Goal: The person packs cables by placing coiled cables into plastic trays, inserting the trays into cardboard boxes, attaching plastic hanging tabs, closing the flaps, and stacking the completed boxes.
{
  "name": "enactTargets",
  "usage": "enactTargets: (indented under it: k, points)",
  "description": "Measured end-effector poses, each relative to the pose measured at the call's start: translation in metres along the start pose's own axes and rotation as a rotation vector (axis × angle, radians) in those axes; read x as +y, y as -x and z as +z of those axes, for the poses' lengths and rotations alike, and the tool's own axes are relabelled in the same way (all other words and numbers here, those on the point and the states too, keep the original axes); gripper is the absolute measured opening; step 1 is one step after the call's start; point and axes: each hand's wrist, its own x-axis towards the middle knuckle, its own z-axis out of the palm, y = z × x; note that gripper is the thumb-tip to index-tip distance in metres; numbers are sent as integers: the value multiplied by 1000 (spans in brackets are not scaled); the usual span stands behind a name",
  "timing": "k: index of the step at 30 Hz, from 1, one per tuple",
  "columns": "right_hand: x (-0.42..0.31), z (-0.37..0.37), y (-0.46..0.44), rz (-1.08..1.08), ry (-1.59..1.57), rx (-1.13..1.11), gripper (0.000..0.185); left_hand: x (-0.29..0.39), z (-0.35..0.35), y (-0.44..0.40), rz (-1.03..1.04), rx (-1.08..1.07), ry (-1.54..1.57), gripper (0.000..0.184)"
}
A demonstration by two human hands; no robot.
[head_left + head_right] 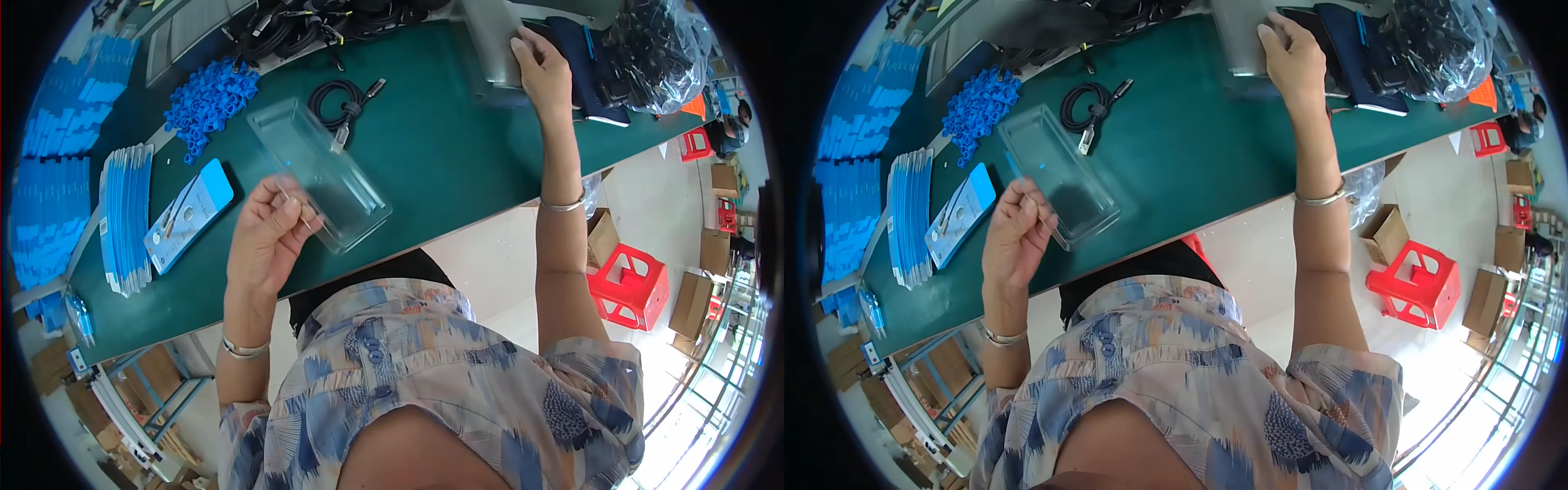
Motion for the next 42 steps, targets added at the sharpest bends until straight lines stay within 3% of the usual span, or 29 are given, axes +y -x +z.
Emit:
enactTargets:
  k: [6, 9, 11, 13, 14, 16, 19, 21, 27, 32, 36, 39, 42]
  points:
    - [-11, 0, 1, 15, 81, -20, 44, -12, -24, 16, -15, 147, -49, 27]
    - [-10, 3, -3, 76, 91, -3, 46, -7, -14, 21, 33, 239, -285, 30]
    - [-10, 5, -3, 137, 86, 0, 49, 6, 1, 32, 160, 438, -1125, 33]
    - [-19, 1, 5, 97, 34, 30, 48, 18, 8, 31, 458, 526, -1475, 30]
    - [-26, -2, 13, 53, -21, 46, 47, 24, 17, 30, 462, 530, -1470, 30]
    - [-42, -6, 36, -33, -133, 54, 46, 28, 41, 19, 451, 296, -1196, 26]
    - [-85, -17, 77, 34, -357, -31, 45, 8, 77, -22, 286, -19, -691, 24]
    - [-97, -17, 97, -44, -347, -128, 49, -6, 90, -41, 240, -50, -530, 21]
    - [-106, -27, 119, -265, -123, -110, 47, -19, 89, -48, 17, 16, -386, 19]
    - [-96, -23, 120, -192, -131, -229, 44, -24, 86, -45, 9, 82, -383, 17]
    - [-74, -26, 101, -33, -460, -220, 45, -13, 83, -44, -41, -48, -303, 15]
    - [-54, -36, 67, 103, -517, 72, 43, 2, 66, -44, 27, -100, -273, 15]
    - [-22, -30, 18, 144, -382, 2, 45, 4, 52, -31, 82, -95, -228, 14]
